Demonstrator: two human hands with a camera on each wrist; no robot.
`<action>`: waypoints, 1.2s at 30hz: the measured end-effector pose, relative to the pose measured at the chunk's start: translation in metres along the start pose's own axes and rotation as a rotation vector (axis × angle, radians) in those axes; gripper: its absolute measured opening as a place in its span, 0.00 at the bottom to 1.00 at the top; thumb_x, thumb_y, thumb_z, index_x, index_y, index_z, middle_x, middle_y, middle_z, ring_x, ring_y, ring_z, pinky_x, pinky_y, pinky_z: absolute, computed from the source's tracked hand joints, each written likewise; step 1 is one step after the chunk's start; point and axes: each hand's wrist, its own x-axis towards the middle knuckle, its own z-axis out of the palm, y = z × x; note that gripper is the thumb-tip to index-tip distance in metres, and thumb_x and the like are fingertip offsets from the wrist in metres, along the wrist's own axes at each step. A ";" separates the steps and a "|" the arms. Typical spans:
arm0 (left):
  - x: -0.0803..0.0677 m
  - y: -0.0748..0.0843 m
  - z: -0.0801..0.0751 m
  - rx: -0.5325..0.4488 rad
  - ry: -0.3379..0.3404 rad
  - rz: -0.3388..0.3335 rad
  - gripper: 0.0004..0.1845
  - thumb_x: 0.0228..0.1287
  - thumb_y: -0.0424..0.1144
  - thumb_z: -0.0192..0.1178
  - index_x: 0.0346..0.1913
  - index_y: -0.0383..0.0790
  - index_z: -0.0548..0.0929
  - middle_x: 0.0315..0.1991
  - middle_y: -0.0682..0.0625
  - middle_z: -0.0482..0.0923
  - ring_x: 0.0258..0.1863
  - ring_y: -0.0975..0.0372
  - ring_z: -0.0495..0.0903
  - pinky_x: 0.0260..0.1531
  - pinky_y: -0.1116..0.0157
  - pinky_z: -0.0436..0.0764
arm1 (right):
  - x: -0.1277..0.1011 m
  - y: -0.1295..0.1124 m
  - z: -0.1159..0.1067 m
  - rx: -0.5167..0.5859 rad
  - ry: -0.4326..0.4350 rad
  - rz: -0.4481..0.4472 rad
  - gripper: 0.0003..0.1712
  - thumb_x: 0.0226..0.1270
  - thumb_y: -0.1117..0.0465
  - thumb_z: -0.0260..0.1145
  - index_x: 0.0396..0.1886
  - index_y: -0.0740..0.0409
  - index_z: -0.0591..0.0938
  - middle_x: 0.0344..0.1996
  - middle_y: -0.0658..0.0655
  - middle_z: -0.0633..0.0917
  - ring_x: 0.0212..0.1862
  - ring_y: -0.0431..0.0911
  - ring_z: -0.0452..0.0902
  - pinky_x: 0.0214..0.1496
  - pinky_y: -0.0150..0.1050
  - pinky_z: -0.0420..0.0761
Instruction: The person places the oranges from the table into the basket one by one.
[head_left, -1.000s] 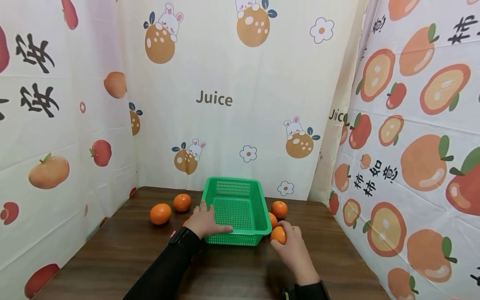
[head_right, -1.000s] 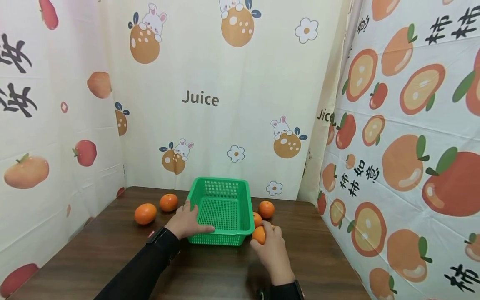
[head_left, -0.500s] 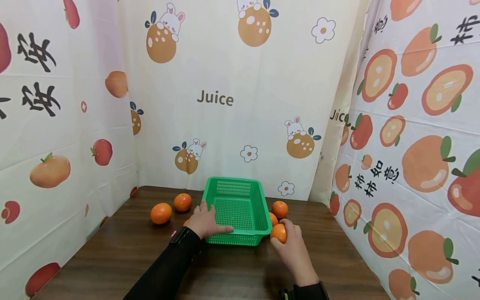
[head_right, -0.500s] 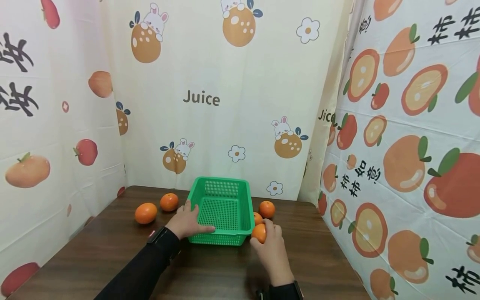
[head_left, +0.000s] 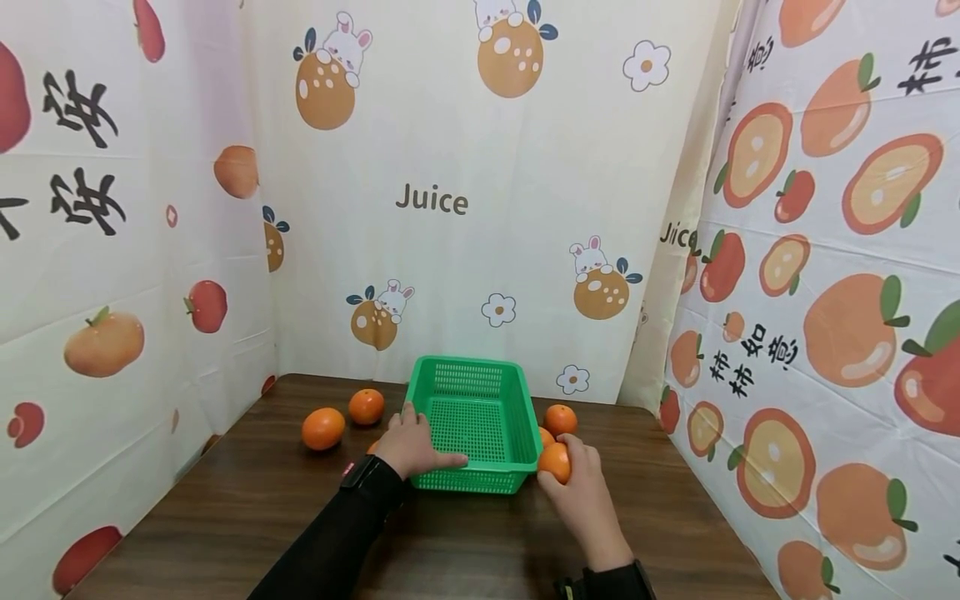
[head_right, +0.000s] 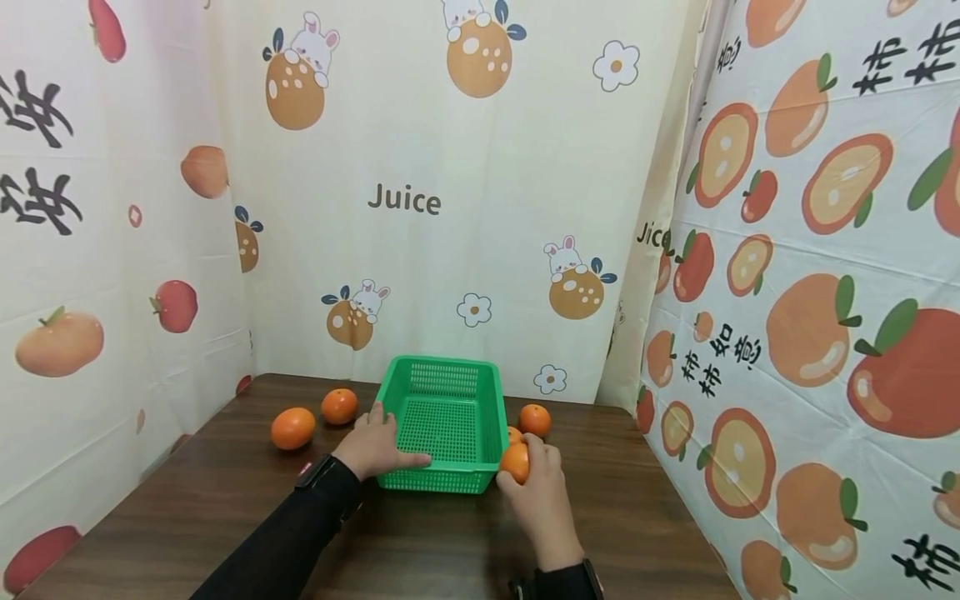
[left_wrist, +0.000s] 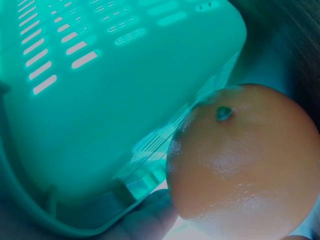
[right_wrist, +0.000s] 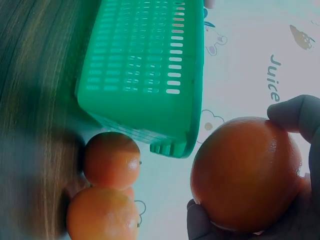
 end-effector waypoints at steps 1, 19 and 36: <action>0.000 0.000 0.000 0.000 -0.002 0.000 0.72 0.49 0.86 0.63 0.81 0.29 0.63 0.85 0.28 0.46 0.82 0.32 0.54 0.71 0.34 0.71 | 0.000 -0.001 0.001 0.004 0.001 -0.002 0.36 0.66 0.57 0.71 0.73 0.56 0.73 0.61 0.66 0.72 0.49 0.54 0.77 0.48 0.46 0.77; 0.004 0.003 0.004 0.013 -0.004 0.006 0.70 0.51 0.86 0.62 0.82 0.32 0.63 0.85 0.28 0.46 0.82 0.31 0.52 0.70 0.31 0.70 | 0.009 -0.013 0.011 0.044 -0.001 -0.015 0.34 0.68 0.53 0.70 0.72 0.51 0.73 0.61 0.64 0.73 0.47 0.52 0.75 0.43 0.42 0.74; 0.003 0.001 0.006 0.012 0.003 -0.010 0.70 0.50 0.86 0.62 0.82 0.33 0.63 0.85 0.29 0.46 0.82 0.30 0.53 0.69 0.31 0.72 | 0.018 -0.014 0.024 0.122 0.027 -0.016 0.37 0.75 0.43 0.69 0.76 0.49 0.68 0.68 0.65 0.71 0.53 0.55 0.75 0.52 0.51 0.75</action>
